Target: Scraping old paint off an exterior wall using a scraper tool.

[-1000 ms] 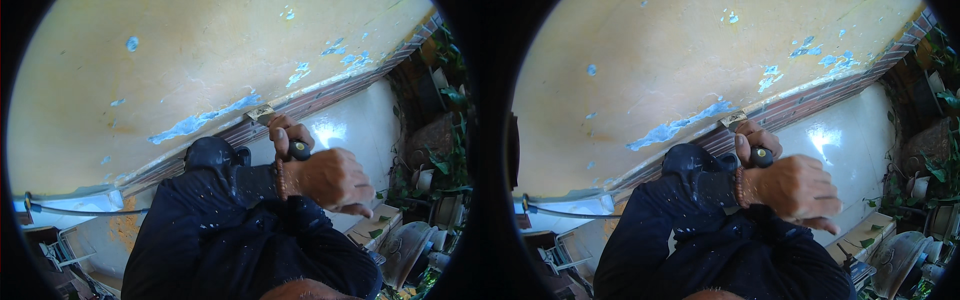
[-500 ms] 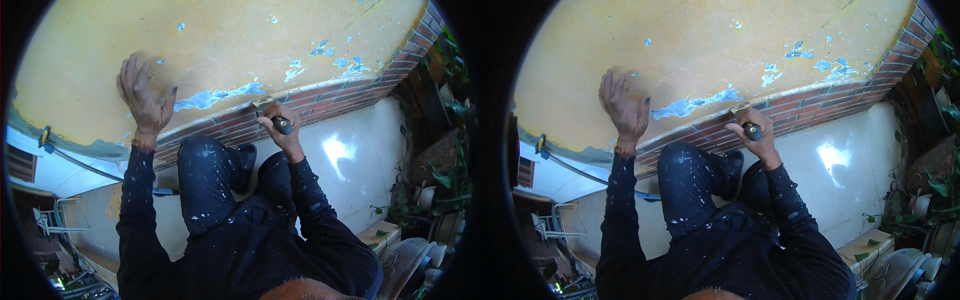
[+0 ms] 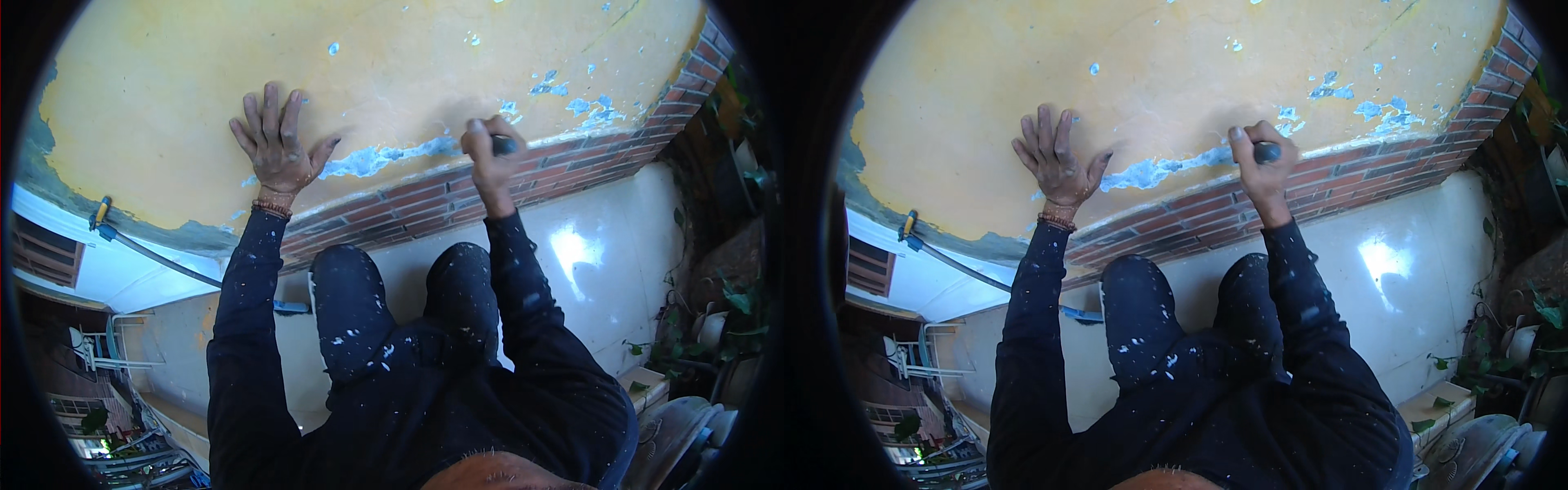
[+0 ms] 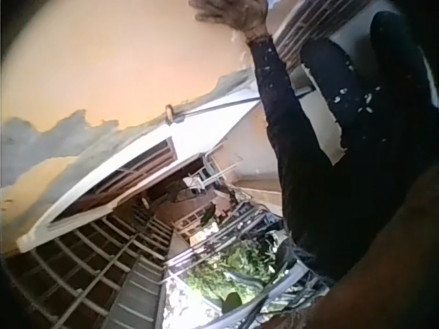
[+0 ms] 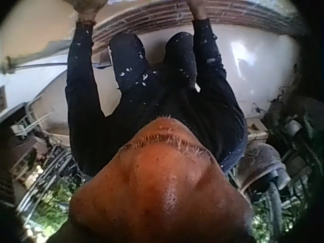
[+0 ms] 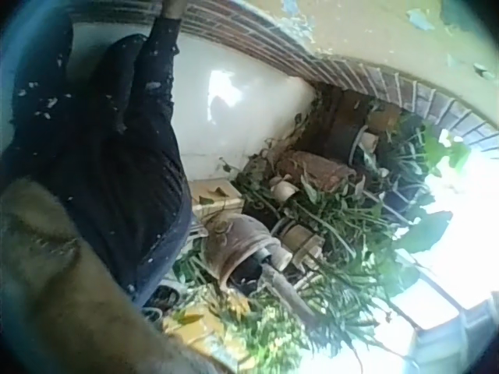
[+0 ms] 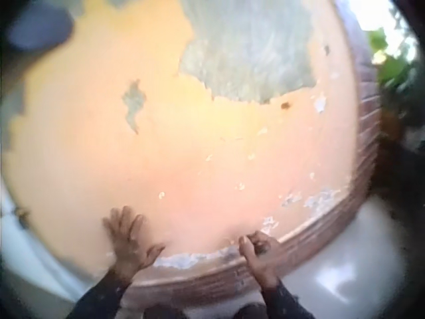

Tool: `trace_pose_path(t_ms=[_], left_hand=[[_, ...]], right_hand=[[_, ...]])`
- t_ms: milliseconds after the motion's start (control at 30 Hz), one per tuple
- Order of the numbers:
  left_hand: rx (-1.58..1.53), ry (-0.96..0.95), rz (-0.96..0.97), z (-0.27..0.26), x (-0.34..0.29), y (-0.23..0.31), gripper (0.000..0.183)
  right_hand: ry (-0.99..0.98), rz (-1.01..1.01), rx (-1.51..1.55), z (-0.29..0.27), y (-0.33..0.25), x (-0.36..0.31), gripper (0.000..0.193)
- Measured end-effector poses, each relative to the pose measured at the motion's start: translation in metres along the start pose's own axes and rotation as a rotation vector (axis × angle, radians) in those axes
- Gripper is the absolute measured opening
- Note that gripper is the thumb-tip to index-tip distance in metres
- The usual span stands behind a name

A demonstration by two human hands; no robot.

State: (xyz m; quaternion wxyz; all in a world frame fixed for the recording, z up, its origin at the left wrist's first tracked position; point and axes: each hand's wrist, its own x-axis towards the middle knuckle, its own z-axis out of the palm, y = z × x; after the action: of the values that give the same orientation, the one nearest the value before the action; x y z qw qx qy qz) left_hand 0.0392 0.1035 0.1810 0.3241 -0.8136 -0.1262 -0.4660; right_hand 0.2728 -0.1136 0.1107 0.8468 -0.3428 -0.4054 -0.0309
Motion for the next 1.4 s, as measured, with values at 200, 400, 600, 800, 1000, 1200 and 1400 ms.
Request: trace_pose_path(t_ms=[200,400,600,800,1000,1200,1400], left_hand=[[0.001,0.023,-0.003,0.002,-0.003,0.000,0.087],[0.002,0.031,-0.002,0.006,-0.005,-0.001,0.088],[-0.004,0.017,-0.013,0.007,-0.009,-0.004,0.085],[-0.154,-0.030,-0.043,-0.010,-0.004,0.002,0.078],[-0.889,-0.209,-0.166,-0.047,-0.040,0.098,0.061],[-1.858,-0.757,-1.112,-0.034,-0.067,0.186,0.059],[-2.343,-0.901,-1.298,-0.005,-0.076,0.194,0.065]], right_hand=[[-0.006,0.100,-0.316,-0.012,0.017,-0.058,0.024],[-0.053,0.229,-0.735,-0.020,-0.037,-0.099,0.019],[-0.157,0.697,-0.216,-0.019,-0.055,-0.150,0.076],[0.032,0.915,0.027,0.001,-0.048,-0.160,0.067],[0.194,0.879,-0.344,0.024,-0.035,-0.148,0.047],[0.114,0.680,-0.550,0.034,-0.019,-0.146,0.059],[0.055,0.469,-0.643,0.056,-0.012,-0.147,0.048]])
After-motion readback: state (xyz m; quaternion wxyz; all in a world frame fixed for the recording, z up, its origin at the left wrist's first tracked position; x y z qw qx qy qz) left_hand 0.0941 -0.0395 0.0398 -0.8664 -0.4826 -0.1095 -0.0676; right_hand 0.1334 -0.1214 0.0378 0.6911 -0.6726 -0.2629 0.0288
